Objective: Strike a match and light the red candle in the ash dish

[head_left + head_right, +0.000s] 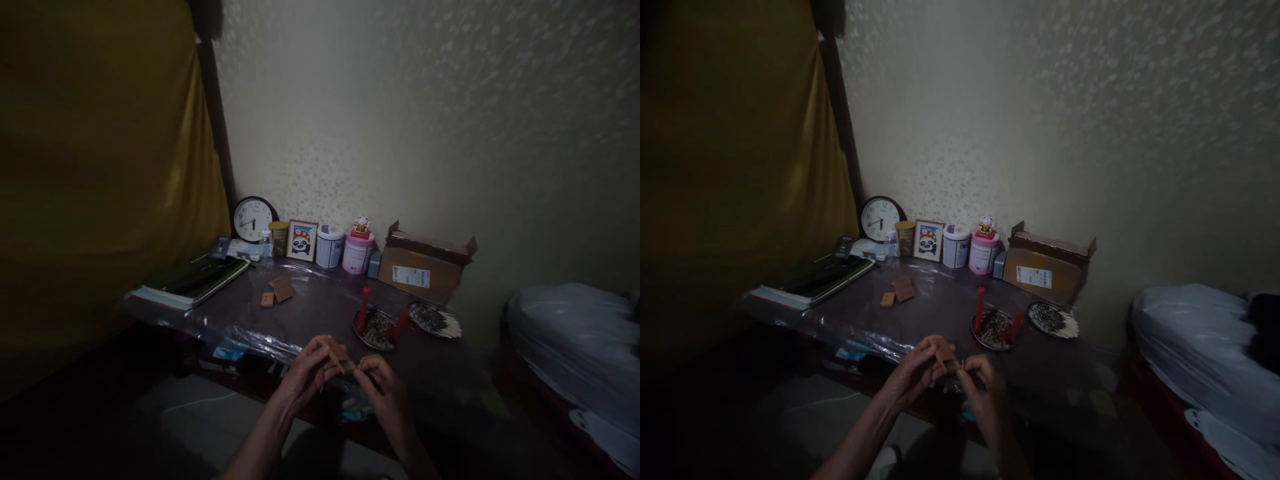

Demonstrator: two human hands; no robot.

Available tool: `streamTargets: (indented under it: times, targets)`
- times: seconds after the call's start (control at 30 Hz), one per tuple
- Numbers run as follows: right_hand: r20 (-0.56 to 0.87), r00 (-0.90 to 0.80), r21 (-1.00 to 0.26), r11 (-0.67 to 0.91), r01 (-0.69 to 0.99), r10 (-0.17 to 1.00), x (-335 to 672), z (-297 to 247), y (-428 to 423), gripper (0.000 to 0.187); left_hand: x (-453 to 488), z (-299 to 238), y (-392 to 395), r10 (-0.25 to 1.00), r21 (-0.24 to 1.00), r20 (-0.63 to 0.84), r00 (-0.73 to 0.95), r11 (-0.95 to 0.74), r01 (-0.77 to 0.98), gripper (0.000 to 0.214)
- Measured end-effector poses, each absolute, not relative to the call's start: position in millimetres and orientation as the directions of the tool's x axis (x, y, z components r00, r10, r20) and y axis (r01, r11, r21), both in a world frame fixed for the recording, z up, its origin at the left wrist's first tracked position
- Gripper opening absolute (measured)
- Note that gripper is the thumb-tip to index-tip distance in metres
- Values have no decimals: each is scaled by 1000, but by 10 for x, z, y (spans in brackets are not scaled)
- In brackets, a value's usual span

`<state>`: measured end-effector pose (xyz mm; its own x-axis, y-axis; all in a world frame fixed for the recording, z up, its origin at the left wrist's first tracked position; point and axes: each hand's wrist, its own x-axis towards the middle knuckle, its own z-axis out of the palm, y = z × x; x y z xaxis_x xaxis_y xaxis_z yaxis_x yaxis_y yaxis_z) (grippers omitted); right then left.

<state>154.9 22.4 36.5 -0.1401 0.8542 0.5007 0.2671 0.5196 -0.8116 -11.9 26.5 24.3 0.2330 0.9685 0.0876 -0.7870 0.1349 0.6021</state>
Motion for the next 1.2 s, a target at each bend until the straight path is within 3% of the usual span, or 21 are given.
streamTargets:
  times: [1.2]
  targets:
    - [474,-124,-794,485,366,872,1526,267,234,14,-50,224,265,974,679,30,223,143,-720,22]
